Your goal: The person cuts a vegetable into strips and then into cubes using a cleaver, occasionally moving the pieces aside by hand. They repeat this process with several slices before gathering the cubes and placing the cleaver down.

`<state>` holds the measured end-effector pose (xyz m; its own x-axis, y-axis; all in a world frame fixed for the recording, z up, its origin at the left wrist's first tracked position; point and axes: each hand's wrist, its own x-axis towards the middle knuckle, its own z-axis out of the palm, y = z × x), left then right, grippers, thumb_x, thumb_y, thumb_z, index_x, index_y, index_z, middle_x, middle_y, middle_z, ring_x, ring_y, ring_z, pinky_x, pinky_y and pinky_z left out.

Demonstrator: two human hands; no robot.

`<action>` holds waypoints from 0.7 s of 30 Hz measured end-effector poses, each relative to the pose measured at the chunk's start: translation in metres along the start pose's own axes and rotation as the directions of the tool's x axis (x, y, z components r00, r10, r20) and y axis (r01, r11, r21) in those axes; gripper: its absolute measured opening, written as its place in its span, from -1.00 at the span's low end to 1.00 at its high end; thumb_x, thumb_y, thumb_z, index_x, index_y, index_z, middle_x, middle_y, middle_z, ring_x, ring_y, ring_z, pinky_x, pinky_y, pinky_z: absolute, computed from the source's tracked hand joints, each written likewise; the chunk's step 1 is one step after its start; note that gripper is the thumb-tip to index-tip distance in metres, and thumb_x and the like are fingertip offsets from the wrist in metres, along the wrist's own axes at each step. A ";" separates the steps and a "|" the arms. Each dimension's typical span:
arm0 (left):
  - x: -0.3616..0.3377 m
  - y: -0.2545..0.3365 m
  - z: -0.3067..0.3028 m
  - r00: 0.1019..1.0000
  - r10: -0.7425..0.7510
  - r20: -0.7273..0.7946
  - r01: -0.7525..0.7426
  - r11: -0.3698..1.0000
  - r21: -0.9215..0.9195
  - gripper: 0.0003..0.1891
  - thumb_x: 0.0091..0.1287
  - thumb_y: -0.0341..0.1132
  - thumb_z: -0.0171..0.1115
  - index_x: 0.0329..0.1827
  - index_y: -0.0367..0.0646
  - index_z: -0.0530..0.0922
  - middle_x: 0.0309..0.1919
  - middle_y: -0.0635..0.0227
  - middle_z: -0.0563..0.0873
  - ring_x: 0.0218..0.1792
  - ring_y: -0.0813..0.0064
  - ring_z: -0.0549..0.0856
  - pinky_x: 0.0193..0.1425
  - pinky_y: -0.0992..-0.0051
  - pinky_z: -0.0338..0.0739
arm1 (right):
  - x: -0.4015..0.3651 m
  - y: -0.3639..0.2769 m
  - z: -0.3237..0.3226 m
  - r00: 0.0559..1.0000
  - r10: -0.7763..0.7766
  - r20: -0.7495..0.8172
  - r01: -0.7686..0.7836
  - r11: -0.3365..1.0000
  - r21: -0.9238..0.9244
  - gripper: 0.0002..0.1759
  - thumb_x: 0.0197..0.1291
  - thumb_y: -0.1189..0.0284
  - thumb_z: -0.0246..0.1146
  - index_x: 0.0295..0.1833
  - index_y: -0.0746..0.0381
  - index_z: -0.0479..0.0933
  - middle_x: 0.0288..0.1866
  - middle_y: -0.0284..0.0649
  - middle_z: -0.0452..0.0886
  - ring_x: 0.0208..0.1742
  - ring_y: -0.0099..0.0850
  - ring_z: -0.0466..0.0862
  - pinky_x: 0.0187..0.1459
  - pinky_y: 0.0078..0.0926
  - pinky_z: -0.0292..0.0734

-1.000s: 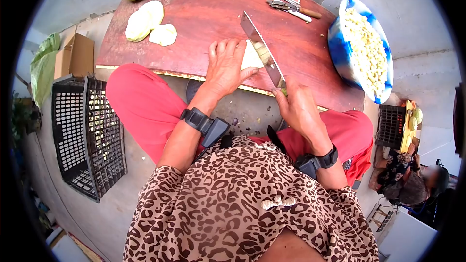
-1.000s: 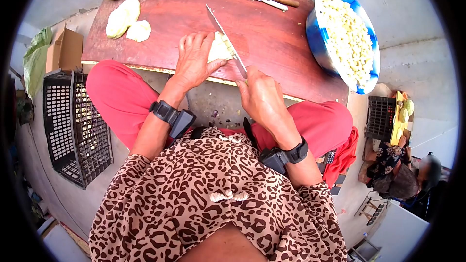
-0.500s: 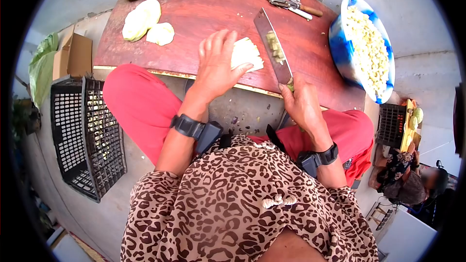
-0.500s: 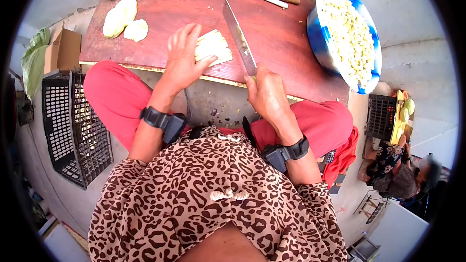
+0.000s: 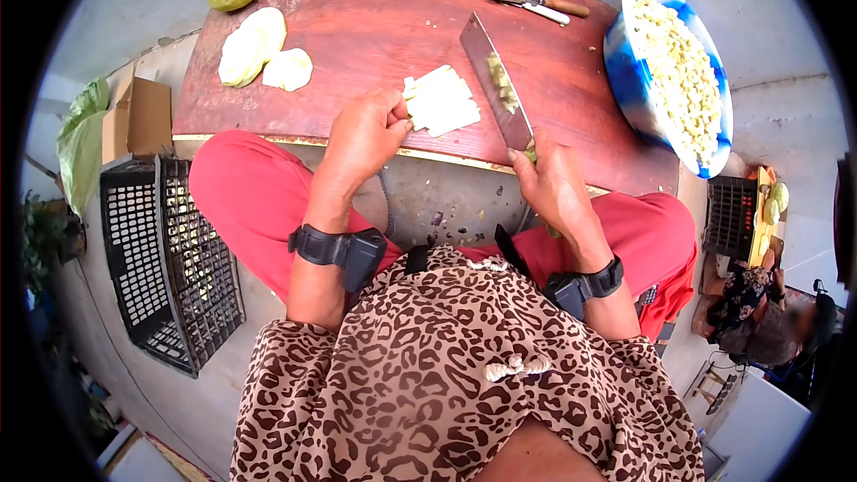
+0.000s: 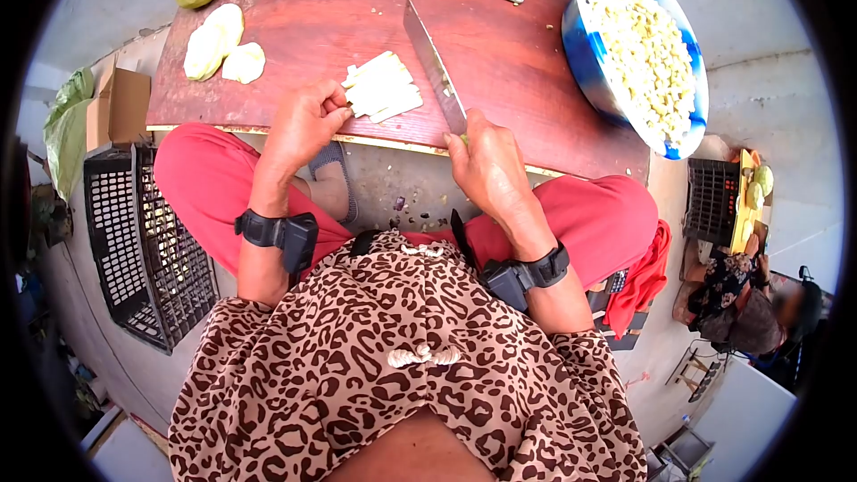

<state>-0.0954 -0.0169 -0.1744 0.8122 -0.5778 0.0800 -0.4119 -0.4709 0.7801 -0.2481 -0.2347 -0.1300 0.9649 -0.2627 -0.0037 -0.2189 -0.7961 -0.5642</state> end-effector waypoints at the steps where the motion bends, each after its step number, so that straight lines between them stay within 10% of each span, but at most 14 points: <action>1: 0.000 0.000 0.000 0.999 -0.024 0.023 0.024 1.000 -0.009 -0.87 0.19 -0.52 0.40 -0.34 -0.29 0.56 -0.55 0.38 0.57 -0.48 0.61 0.53 -0.37 0.46 0.47 | 0.000 0.000 0.000 1.000 0.001 0.000 -0.001 1.000 0.000 -0.74 0.25 0.49 0.33 -0.22 0.45 0.41 -0.36 0.33 0.60 -0.23 0.31 0.63 -0.23 0.12 0.50; 21: -0.001 0.007 0.009 0.985 -0.087 0.147 0.079 0.995 0.063 -0.83 0.24 -0.38 0.40 -0.35 -0.32 0.63 -0.59 0.22 0.62 -0.51 0.50 0.60 -0.37 0.35 0.48 | 0.001 0.000 0.002 1.000 0.005 -0.006 -0.005 1.000 0.009 -0.73 0.24 0.48 0.34 -0.25 0.44 0.41 -0.37 0.31 0.61 -0.25 0.30 0.64 -0.23 0.11 0.52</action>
<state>-0.1027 -0.0262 -0.1743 0.7756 -0.6261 -0.0805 -0.3719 -0.5562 0.7431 -0.2472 -0.2337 -0.1321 0.9630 -0.2694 -0.0016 -0.2219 -0.7898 -0.5719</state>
